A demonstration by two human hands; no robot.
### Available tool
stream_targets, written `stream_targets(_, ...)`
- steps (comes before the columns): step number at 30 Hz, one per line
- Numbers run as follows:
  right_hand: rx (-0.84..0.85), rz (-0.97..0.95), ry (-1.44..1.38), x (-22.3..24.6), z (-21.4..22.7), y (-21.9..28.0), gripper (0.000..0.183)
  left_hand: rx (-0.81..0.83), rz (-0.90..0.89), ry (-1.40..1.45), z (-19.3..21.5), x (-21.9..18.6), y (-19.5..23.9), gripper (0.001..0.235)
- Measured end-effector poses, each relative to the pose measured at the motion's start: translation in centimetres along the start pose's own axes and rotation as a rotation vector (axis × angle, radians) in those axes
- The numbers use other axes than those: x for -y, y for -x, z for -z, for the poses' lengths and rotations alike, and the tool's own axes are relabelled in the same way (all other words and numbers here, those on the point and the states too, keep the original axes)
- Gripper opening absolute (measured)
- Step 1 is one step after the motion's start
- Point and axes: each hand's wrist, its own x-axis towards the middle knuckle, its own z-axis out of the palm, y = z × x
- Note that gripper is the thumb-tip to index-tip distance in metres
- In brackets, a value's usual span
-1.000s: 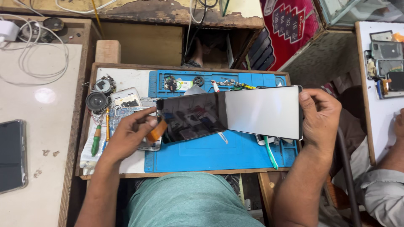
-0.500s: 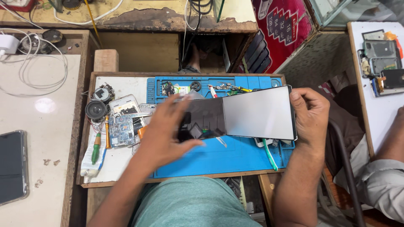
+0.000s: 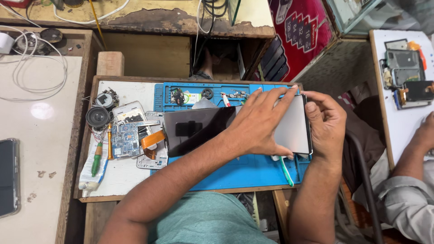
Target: The person removes a metal shielding plate from a disassembled mobile phone screen assembly. They then peel a protective film from the screen surface and place the components on the workbench.
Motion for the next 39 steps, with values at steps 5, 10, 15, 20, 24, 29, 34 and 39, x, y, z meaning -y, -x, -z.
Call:
stream_targets(5, 0.015, 0.022, 0.016, 0.6, -0.2, 0.3, 0.039, 0.009, 0.027, -0.002, -0.6, -0.2, 0.6, 0.144)
stream_targets(10, 0.044, 0.045, 0.014, 0.9, -0.6, 0.2, 0.036, -0.025, 0.035, -0.007, -0.5, -0.9, 1.0, 0.141)
stream_targets(15, 0.063, 0.054, 0.051, 0.7, -0.3, 0.2, 0.037, -0.03, 0.04, 0.015, -0.4, -0.7, 1.2, 0.138)
stream_targets(20, 0.219, 0.03, -0.01, -0.1, 1.3, 0.6, 0.053, -0.017, 0.067, 0.041, -0.3, -0.1, 1.3, 0.136)
stream_targets(24, 0.349, -0.068, -0.087, -1.0, 3.7, 0.7, 0.052, -0.054, 0.115, 0.04, 0.0, 0.7, 1.0, 0.137)
stream_targets(29, 0.475, -0.104, -0.08, -1.8, 6.3, 1.0, 0.038, -0.089, 0.114, 0.056, 0.0, 1.2, 1.2, 0.137)
stream_targets(34, 0.451, -0.057, -0.037, -1.8, 6.4, 1.4, 0.025, -0.114, 0.095, 0.05, -0.1, 1.7, 1.5, 0.137)
stream_targets(39, 0.42, -0.057, -0.112, -1.9, 4.7, 1.3, 0.024, -0.172, 0.122, 0.161, -0.2, 2.2, 2.1, 0.134)
